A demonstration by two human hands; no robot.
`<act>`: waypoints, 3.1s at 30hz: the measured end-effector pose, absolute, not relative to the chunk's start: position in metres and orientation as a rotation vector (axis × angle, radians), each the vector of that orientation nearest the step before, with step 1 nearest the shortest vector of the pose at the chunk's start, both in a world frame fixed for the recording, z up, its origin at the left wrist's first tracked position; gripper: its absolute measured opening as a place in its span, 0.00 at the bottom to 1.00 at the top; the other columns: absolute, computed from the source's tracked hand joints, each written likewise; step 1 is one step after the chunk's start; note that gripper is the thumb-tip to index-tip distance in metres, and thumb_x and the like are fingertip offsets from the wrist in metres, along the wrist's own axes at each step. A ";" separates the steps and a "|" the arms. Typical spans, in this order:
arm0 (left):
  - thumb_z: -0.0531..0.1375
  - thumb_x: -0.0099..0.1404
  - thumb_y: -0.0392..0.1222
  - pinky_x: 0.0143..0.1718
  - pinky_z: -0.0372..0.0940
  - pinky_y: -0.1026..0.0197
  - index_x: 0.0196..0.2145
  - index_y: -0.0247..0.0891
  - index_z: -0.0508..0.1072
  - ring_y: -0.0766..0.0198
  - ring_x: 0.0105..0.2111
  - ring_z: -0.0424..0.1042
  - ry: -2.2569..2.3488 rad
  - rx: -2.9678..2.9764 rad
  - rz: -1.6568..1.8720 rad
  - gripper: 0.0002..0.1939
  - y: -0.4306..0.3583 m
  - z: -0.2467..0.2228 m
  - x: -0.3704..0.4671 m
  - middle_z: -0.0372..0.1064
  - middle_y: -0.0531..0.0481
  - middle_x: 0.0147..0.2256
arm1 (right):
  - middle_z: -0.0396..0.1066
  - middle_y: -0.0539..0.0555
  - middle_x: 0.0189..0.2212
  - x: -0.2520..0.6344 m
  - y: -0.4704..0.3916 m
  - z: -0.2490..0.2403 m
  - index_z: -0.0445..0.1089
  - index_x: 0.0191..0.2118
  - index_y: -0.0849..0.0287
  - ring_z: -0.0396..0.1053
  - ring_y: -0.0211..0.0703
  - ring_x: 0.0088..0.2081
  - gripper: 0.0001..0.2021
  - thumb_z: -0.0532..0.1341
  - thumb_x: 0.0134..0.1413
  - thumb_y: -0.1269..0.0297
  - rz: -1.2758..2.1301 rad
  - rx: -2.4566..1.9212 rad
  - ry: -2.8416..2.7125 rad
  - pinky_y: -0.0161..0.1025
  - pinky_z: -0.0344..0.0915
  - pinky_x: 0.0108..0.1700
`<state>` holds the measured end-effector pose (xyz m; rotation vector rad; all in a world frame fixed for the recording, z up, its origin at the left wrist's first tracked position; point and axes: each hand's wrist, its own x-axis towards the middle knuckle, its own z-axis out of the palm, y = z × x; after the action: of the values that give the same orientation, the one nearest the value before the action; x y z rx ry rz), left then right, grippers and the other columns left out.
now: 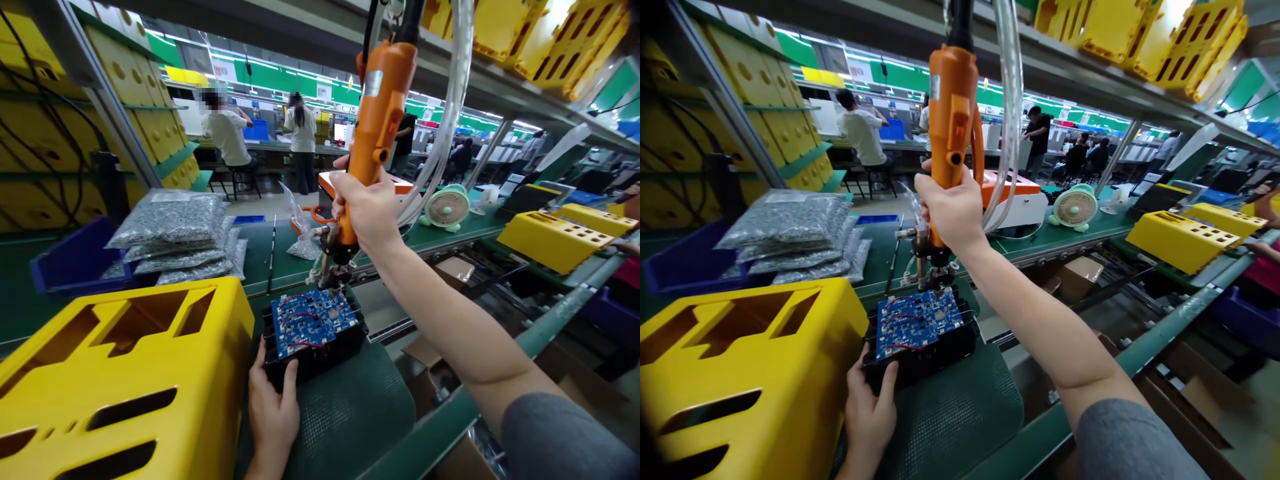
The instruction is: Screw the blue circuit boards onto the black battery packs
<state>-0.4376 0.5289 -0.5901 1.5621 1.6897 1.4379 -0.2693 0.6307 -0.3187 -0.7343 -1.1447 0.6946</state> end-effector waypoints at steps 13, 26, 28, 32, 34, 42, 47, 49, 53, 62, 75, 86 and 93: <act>0.55 0.62 0.54 0.58 0.56 0.51 0.61 0.38 0.52 0.53 0.58 0.59 1.693 1.606 1.433 0.34 0.529 -0.589 -0.436 0.55 0.40 0.60 | 0.55 0.41 0.16 -0.270 0.642 -0.332 0.58 0.35 0.55 0.55 0.29 0.15 0.08 0.60 0.50 0.68 0.685 -0.709 -1.159 0.31 0.56 0.17; 0.54 0.62 0.53 0.58 0.56 0.51 0.61 0.39 0.52 0.54 0.58 0.58 1.702 1.621 1.418 0.33 0.528 -0.591 -0.436 0.54 0.41 0.60 | 0.54 0.42 0.16 -0.271 0.643 -0.337 0.58 0.37 0.55 0.55 0.30 0.16 0.10 0.60 0.51 0.65 0.684 -0.762 -1.199 0.31 0.58 0.18; 0.54 0.62 0.53 0.58 0.56 0.51 0.61 0.39 0.52 0.54 0.58 0.58 1.705 1.624 1.418 0.33 0.529 -0.591 -0.435 0.54 0.41 0.61 | 0.54 0.42 0.17 -0.271 0.644 -0.338 0.58 0.36 0.54 0.55 0.30 0.16 0.09 0.60 0.50 0.66 0.704 -0.749 -1.209 0.31 0.58 0.17; 0.54 0.63 0.52 0.58 0.56 0.52 0.62 0.39 0.51 0.54 0.58 0.58 1.709 1.624 1.409 0.33 0.529 -0.589 -0.435 0.54 0.41 0.60 | 0.54 0.42 0.17 -0.272 0.647 -0.341 0.59 0.37 0.55 0.56 0.31 0.17 0.08 0.59 0.51 0.67 0.694 -0.757 -1.238 0.32 0.59 0.18; 0.54 0.63 0.52 0.58 0.56 0.52 0.61 0.38 0.51 0.54 0.58 0.58 1.705 1.634 1.414 0.33 0.529 -0.588 -0.435 0.54 0.41 0.60 | 0.55 0.43 0.17 -0.274 0.648 -0.343 0.59 0.36 0.55 0.57 0.31 0.17 0.08 0.58 0.50 0.68 0.699 -0.776 -1.249 0.32 0.59 0.18; 0.54 0.62 0.53 0.59 0.54 0.50 0.61 0.38 0.52 0.53 0.59 0.57 1.726 1.603 1.379 0.34 0.529 -0.590 -0.436 0.54 0.39 0.60 | 0.54 0.41 0.17 -0.255 0.661 -0.306 0.58 0.34 0.55 0.55 0.27 0.17 0.09 0.61 0.51 0.64 0.618 -0.754 -1.212 0.30 0.56 0.19; 0.54 0.62 0.54 0.59 0.55 0.51 0.62 0.38 0.51 0.53 0.59 0.57 1.726 1.615 1.392 0.34 0.529 -0.588 -0.436 0.54 0.40 0.60 | 0.54 0.40 0.17 -0.236 0.677 -0.295 0.59 0.34 0.55 0.55 0.26 0.18 0.10 0.62 0.49 0.64 0.532 -0.719 -1.204 0.30 0.54 0.20; 0.54 0.62 0.54 0.59 0.55 0.51 0.62 0.38 0.51 0.53 0.59 0.57 1.729 1.615 1.393 0.34 0.529 -0.588 -0.436 0.54 0.40 0.60 | 0.55 0.41 0.17 -0.236 0.680 -0.304 0.58 0.35 0.55 0.55 0.28 0.17 0.10 0.61 0.48 0.66 0.535 -0.717 -1.185 0.32 0.56 0.20; 0.54 0.62 0.54 0.58 0.55 0.51 0.62 0.39 0.51 0.53 0.58 0.58 1.735 1.606 1.378 0.34 0.529 -0.591 -0.437 0.54 0.41 0.60 | 0.57 0.41 0.16 -0.241 0.683 -0.324 0.58 0.36 0.54 0.56 0.30 0.15 0.10 0.59 0.48 0.67 0.560 -0.742 -1.151 0.33 0.55 0.19; 0.54 0.62 0.54 0.59 0.55 0.51 0.62 0.39 0.51 0.53 0.59 0.57 1.732 1.624 1.387 0.34 0.531 -0.593 -0.436 0.54 0.41 0.61 | 0.56 0.41 0.15 -0.244 0.689 -0.337 0.58 0.35 0.54 0.56 0.30 0.14 0.09 0.58 0.47 0.67 0.581 -0.749 -1.155 0.32 0.55 0.18; 0.54 0.62 0.54 0.58 0.56 0.50 0.62 0.39 0.50 0.53 0.59 0.58 1.748 1.618 1.363 0.35 0.529 -0.592 -0.437 0.54 0.40 0.61 | 0.56 0.41 0.16 -0.245 0.687 -0.339 0.57 0.35 0.54 0.55 0.29 0.15 0.09 0.58 0.48 0.68 0.601 -0.769 -1.154 0.31 0.56 0.18; 0.54 0.62 0.53 0.58 0.56 0.51 0.62 0.39 0.51 0.53 0.59 0.57 1.741 1.614 1.375 0.34 0.528 -0.591 -0.436 0.54 0.41 0.61 | 0.54 0.41 0.15 -0.245 0.690 -0.341 0.57 0.31 0.54 0.54 0.30 0.14 0.08 0.59 0.49 0.70 0.672 -0.793 -1.186 0.32 0.55 0.16; 0.55 0.62 0.52 0.59 0.55 0.50 0.62 0.39 0.51 0.53 0.59 0.57 1.727 1.656 1.383 0.34 0.526 -0.592 -0.437 0.54 0.40 0.61 | 0.55 0.41 0.15 -0.248 0.693 -0.340 0.58 0.32 0.55 0.55 0.30 0.14 0.08 0.58 0.47 0.71 0.694 -0.778 -1.167 0.32 0.55 0.17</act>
<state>-0.4370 0.5265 -0.5917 1.6562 1.7275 1.3827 -0.2476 0.6931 -0.3404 -0.7779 -1.1674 0.6937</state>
